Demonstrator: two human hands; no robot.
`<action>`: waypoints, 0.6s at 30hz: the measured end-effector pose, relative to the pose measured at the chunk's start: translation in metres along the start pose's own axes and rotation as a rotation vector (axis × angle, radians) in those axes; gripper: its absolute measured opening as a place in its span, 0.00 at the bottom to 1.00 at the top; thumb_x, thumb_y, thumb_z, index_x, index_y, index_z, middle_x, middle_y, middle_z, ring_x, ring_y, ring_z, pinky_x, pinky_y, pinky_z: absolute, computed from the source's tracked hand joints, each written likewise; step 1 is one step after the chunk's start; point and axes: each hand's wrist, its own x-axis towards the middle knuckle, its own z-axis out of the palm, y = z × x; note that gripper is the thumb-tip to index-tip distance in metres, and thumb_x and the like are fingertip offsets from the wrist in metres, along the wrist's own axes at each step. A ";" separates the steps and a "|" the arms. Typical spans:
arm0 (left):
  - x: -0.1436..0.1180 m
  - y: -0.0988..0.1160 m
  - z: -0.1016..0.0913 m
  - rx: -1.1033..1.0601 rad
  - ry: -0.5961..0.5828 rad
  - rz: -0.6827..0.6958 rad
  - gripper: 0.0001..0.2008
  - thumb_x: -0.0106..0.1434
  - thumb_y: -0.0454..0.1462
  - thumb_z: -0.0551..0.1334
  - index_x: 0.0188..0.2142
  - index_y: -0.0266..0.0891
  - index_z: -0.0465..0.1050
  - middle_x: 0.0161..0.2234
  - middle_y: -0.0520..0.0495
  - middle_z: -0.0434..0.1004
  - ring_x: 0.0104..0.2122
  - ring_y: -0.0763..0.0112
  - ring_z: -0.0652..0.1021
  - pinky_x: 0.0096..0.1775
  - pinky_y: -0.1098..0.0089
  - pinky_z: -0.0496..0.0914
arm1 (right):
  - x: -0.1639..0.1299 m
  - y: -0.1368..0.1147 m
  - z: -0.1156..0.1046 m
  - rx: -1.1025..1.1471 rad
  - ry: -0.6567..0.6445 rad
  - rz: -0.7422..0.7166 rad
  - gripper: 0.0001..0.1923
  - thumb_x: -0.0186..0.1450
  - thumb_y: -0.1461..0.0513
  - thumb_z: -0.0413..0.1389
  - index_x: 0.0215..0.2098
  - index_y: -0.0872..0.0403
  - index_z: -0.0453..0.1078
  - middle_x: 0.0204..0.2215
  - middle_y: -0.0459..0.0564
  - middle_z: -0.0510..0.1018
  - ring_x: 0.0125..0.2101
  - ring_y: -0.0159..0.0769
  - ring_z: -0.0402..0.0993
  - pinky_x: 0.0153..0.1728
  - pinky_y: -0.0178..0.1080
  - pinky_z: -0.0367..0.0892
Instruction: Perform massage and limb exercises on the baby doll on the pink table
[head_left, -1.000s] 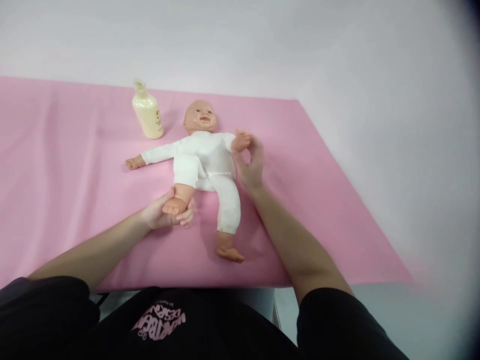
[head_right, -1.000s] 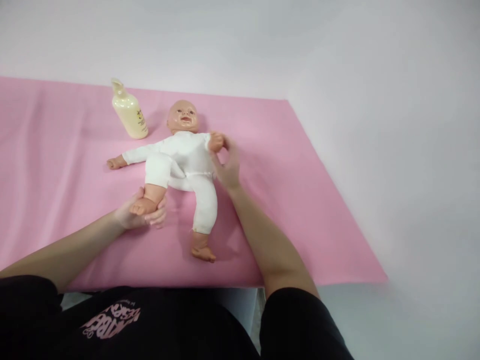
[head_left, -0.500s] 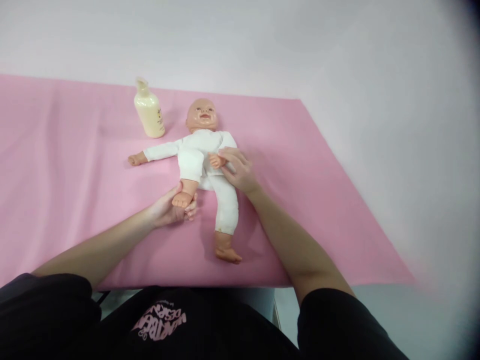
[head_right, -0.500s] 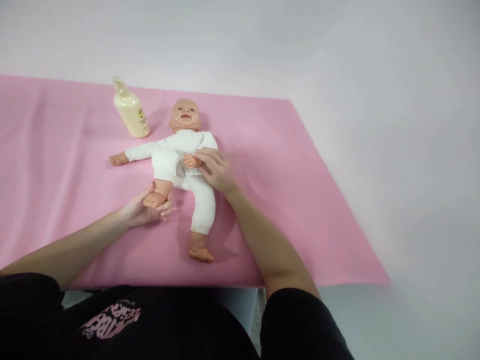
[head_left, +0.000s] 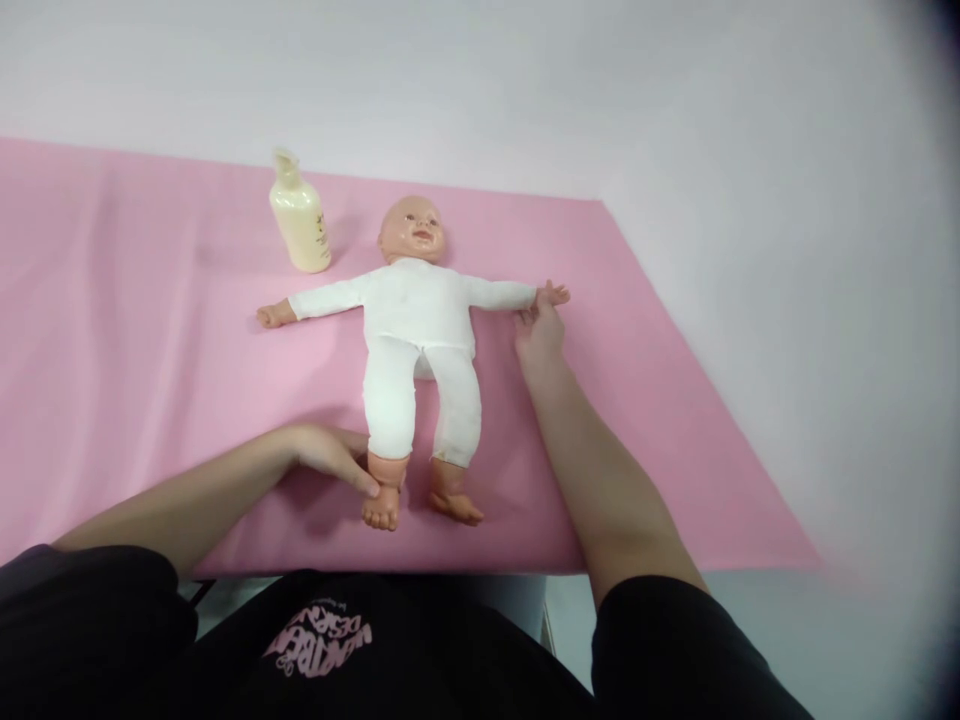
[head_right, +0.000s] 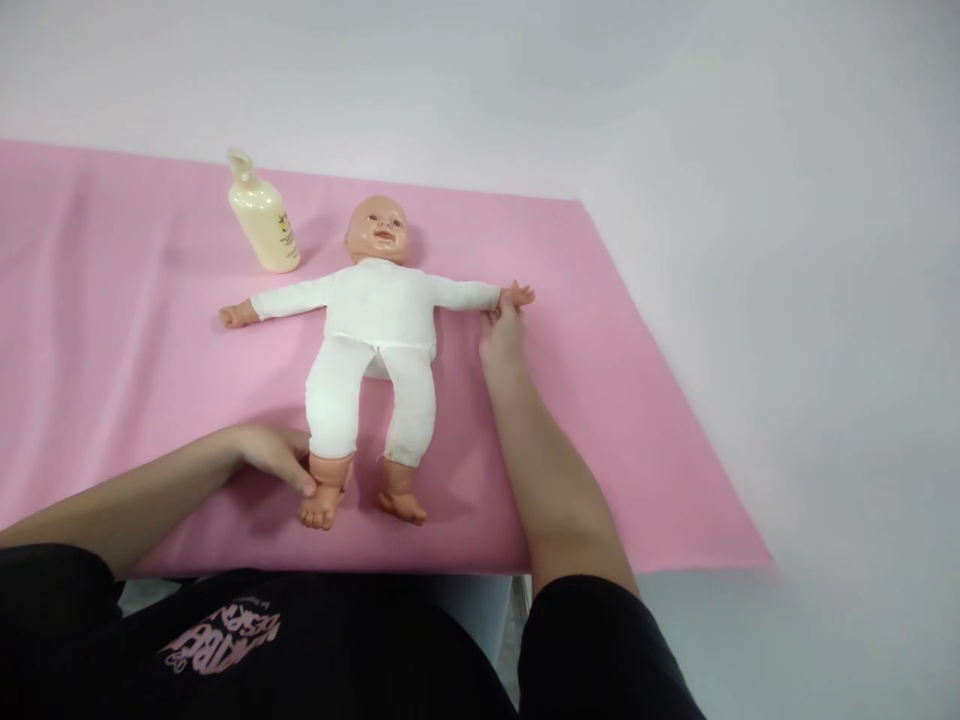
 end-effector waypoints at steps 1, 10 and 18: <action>0.001 -0.001 0.000 0.001 -0.006 -0.009 0.19 0.59 0.51 0.72 0.42 0.40 0.81 0.38 0.42 0.84 0.39 0.54 0.84 0.44 0.61 0.78 | 0.003 0.003 -0.002 0.020 0.015 0.030 0.29 0.67 0.48 0.56 0.64 0.45 0.63 0.61 0.55 0.71 0.53 0.40 0.79 0.55 0.54 0.75; -0.005 0.012 0.006 -0.011 -0.074 -0.012 0.22 0.55 0.54 0.74 0.39 0.41 0.79 0.29 0.45 0.80 0.35 0.55 0.83 0.40 0.61 0.77 | -0.008 -0.006 0.010 -0.037 -0.004 -0.098 0.31 0.68 0.48 0.55 0.67 0.44 0.60 0.61 0.55 0.71 0.52 0.39 0.80 0.53 0.54 0.76; 0.001 0.003 -0.002 -0.660 0.486 0.251 0.33 0.60 0.71 0.54 0.27 0.45 0.67 0.12 0.54 0.55 0.18 0.62 0.69 0.27 0.61 0.72 | -0.063 -0.053 0.057 -0.365 -0.213 -0.686 0.29 0.70 0.49 0.57 0.66 0.44 0.61 0.64 0.54 0.70 0.64 0.46 0.71 0.61 0.58 0.73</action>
